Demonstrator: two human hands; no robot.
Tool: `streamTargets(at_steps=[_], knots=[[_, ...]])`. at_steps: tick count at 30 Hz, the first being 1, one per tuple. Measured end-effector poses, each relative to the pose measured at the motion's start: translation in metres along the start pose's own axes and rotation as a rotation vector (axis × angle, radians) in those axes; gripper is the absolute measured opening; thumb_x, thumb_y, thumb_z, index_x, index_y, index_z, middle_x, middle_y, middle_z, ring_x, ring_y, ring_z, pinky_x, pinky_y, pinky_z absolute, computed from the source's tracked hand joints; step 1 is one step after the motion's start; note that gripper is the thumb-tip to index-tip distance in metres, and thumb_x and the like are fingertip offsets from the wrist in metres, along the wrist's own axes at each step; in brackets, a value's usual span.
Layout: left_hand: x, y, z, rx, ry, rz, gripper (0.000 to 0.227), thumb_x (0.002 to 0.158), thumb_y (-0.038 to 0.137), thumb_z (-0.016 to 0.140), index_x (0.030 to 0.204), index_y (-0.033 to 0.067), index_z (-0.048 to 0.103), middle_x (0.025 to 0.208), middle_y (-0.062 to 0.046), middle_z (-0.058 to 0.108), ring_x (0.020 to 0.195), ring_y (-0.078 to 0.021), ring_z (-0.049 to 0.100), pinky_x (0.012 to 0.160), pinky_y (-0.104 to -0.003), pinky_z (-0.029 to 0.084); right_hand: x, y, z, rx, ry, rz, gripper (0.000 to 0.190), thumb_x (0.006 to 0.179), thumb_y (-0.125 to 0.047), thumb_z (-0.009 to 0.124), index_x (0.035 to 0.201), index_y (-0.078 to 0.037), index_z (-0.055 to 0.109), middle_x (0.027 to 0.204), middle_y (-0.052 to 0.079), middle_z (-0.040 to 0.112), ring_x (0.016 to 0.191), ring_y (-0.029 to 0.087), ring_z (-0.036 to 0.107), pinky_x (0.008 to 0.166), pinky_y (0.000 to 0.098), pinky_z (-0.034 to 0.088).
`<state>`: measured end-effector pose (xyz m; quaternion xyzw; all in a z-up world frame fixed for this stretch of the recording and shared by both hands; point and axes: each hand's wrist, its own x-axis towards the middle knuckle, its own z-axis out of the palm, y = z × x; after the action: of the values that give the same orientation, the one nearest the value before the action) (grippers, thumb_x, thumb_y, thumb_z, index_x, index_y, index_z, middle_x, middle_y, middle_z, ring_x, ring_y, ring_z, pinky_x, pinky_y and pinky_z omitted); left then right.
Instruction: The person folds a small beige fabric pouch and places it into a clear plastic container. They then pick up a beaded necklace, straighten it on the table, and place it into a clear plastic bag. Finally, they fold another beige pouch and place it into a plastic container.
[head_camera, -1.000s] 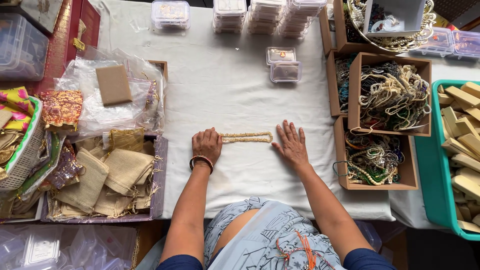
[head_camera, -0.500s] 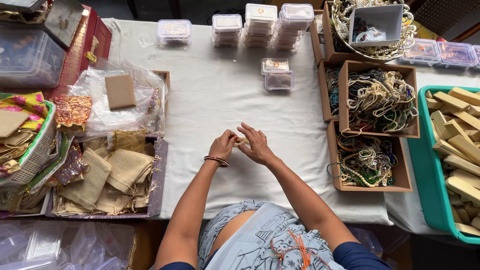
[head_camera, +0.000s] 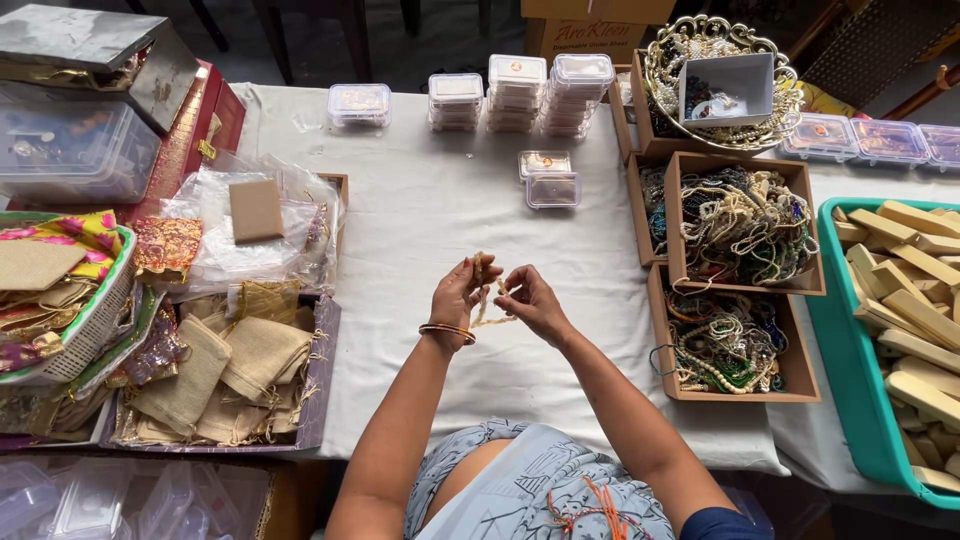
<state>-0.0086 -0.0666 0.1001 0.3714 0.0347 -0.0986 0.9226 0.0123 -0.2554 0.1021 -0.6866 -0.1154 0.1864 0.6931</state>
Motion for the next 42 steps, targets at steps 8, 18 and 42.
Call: streamTargets(at_steps=[8, 18, 42], knots=[[-0.008, 0.016, 0.030, 1.303, 0.207, -0.116, 0.056, 0.100, 0.061, 0.043, 0.108, 0.0147, 0.075, 0.097, 0.000, 0.078, 0.089, -0.0148, 0.064, 0.087, -0.037, 0.052, -0.002, -0.019, -0.011, -0.309, -0.023, -0.140, 0.023, 0.092, -0.017, 0.078, 0.109, -0.005, 0.066, 0.104, 0.004, 0.072, 0.089, 0.008, 0.072, 0.078, 0.0247, 0.063], [-0.021, 0.029, 0.039, 0.130, -0.008, -0.177, 0.048, 0.102, 0.049, 0.060, 0.129, 0.0108, 0.073, 0.099, 0.004, 0.069, 0.091, -0.0098, 0.057, 0.095, -0.032, 0.046, -0.017, 0.019, -0.005, 0.484, -0.100, 0.077, 0.030, 0.103, -0.026, 0.068, 0.125, -0.008, 0.060, 0.110, 0.001, 0.069, 0.082, 0.011, 0.061, 0.078, 0.0283, 0.053], [-0.014, -0.004, 0.026, 0.754, 0.119, -0.136, 0.024, 0.083, 0.026, 0.075, 0.090, 0.0025, 0.075, 0.077, -0.001, 0.074, 0.071, -0.0084, 0.069, 0.070, -0.024, 0.053, -0.021, -0.025, -0.014, -0.038, 0.085, -0.236, 0.017, 0.094, -0.010, 0.077, 0.099, -0.008, 0.061, 0.100, 0.006, 0.067, 0.085, 0.010, 0.068, 0.073, 0.0279, 0.061]])
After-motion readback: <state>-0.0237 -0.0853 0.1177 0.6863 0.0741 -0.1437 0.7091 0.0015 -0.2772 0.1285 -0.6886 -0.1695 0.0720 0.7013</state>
